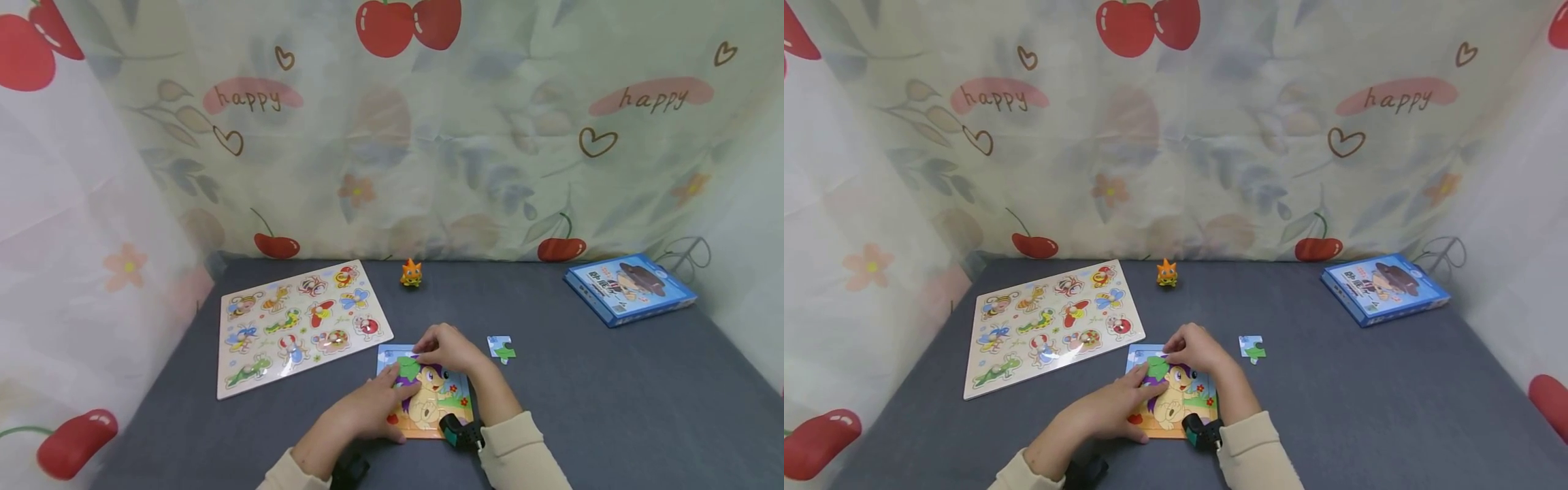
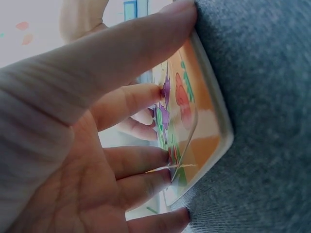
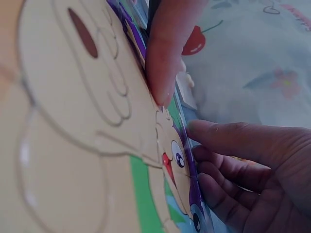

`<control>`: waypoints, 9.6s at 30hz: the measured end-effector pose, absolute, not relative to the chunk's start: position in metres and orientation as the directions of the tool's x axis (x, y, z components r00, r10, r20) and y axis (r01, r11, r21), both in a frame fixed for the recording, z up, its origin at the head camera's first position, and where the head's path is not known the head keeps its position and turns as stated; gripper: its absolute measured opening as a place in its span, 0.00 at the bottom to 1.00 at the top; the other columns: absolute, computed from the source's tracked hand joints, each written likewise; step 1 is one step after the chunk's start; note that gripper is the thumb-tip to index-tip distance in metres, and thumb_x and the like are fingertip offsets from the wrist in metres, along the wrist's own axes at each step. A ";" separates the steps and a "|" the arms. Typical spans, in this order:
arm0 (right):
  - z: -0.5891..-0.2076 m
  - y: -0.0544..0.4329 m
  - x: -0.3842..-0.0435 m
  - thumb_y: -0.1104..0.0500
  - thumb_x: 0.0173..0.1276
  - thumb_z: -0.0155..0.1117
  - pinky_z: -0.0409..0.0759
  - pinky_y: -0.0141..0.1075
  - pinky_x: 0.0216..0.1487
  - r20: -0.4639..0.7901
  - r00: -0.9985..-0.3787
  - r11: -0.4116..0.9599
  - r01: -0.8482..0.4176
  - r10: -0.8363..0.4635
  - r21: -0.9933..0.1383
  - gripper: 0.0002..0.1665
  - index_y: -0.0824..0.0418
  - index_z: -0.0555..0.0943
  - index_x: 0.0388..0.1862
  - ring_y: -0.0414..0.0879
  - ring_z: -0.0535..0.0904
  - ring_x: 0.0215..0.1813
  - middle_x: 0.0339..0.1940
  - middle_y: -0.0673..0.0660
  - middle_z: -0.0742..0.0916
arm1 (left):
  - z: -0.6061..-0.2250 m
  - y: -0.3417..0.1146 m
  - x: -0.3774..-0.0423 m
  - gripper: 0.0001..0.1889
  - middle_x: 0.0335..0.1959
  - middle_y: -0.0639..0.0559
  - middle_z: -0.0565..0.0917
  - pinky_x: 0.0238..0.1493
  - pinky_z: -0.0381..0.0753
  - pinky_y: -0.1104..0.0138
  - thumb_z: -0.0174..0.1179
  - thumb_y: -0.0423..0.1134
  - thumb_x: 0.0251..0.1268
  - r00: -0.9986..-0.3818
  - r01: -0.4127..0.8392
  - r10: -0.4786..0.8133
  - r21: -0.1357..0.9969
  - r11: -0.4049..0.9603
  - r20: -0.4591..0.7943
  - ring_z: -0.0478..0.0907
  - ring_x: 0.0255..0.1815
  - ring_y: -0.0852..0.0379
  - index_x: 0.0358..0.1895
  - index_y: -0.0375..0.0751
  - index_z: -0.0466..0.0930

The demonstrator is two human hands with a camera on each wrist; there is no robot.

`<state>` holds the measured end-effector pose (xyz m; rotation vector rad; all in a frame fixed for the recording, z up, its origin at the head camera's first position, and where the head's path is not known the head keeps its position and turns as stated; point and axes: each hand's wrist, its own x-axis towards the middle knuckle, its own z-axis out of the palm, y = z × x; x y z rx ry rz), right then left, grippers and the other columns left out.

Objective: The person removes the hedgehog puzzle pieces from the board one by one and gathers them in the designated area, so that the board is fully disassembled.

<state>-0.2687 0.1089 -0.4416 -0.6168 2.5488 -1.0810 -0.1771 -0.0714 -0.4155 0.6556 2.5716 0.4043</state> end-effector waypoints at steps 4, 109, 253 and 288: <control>-0.441 0.108 -0.267 0.64 0.59 0.66 0.76 0.32 0.36 -0.094 -0.862 0.619 -0.278 -0.498 -0.735 0.06 0.62 0.86 0.36 0.41 0.76 0.35 0.34 0.53 0.82 | -0.414 -0.072 -0.176 0.40 0.73 0.38 0.56 0.65 0.63 0.44 0.70 0.50 0.47 -0.784 0.382 0.514 0.383 0.841 -0.349 0.52 0.74 0.41 0.67 0.54 0.65; -0.443 0.131 -0.279 0.64 0.61 0.63 0.80 0.32 0.35 -0.258 -0.867 0.465 0.034 -0.426 -0.885 0.11 0.68 0.83 0.41 0.39 0.81 0.32 0.32 0.57 0.88 | -0.418 -0.071 -0.178 0.40 0.74 0.40 0.54 0.67 0.60 0.44 0.70 0.51 0.48 -0.783 0.352 0.495 0.387 0.852 -0.378 0.49 0.75 0.43 0.68 0.56 0.64; -0.435 0.313 -0.287 0.55 0.61 0.66 0.72 0.33 0.33 -0.218 -0.956 0.749 -0.003 -0.197 -0.663 0.18 0.70 0.81 0.39 0.42 0.73 0.33 0.31 0.53 0.84 | -0.416 -0.069 -0.177 0.39 0.74 0.43 0.55 0.68 0.58 0.46 0.69 0.51 0.49 -0.791 0.304 0.463 0.400 0.865 -0.400 0.49 0.75 0.45 0.68 0.59 0.64; -0.424 0.254 -0.277 0.52 0.61 0.66 0.76 0.32 0.33 -0.097 -0.948 0.692 -0.149 -0.302 -0.706 0.21 0.68 0.81 0.45 0.43 0.76 0.35 0.36 0.58 0.85 | -0.401 -0.044 -0.181 0.41 0.71 0.45 0.62 0.69 0.56 0.45 0.68 0.58 0.46 -0.819 0.373 0.438 0.235 0.897 -0.371 0.57 0.72 0.45 0.67 0.55 0.65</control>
